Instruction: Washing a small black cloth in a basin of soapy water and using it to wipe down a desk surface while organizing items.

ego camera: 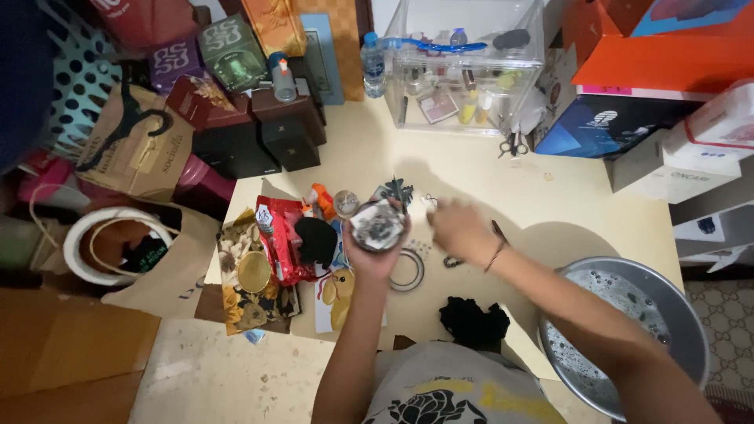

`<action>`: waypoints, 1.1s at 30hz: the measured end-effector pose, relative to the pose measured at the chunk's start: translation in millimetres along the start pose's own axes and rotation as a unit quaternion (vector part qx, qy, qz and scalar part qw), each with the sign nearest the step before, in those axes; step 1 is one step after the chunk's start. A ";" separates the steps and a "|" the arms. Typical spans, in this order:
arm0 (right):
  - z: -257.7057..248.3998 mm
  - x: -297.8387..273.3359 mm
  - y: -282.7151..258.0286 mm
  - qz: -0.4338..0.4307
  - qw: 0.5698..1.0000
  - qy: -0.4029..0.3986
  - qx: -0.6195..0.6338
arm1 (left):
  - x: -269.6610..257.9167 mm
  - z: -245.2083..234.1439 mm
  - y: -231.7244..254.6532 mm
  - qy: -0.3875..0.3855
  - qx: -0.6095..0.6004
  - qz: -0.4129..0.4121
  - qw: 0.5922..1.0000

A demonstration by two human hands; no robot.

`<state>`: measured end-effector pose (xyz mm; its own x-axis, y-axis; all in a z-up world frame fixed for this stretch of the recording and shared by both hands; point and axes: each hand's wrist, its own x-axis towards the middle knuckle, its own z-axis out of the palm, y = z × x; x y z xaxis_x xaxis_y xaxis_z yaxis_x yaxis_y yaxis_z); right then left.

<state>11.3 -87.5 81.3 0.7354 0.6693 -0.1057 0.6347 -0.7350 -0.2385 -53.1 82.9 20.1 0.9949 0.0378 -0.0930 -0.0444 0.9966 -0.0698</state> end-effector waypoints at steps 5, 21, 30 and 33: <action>145.2 -29.6 -25.7 -0.152 0.975 -0.111 -0.116 | -4.1 0.1 18.7 -0.051 -0.018 0.046 0.997; 13.4 -31.6 -59.8 -0.101 0.986 -0.127 0.034 | 3.7 -17.2 25.6 -0.014 0.022 0.022 0.999; -24.7 -6.2 9.9 -0.082 0.877 0.012 0.474 | 17.7 -44.4 2.8 -0.067 0.115 -0.074 0.988; -27.0 0.7 15.9 0.120 0.828 -0.015 0.548 | 14.6 -41.5 -5.6 -0.042 0.094 -0.037 0.994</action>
<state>28.4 -101.6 103.5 0.7927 0.5328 -0.2963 -0.1362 -0.3189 -0.9379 -42.1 74.8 -22.1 0.9992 -0.0377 -0.0107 0.0387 0.9927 0.1140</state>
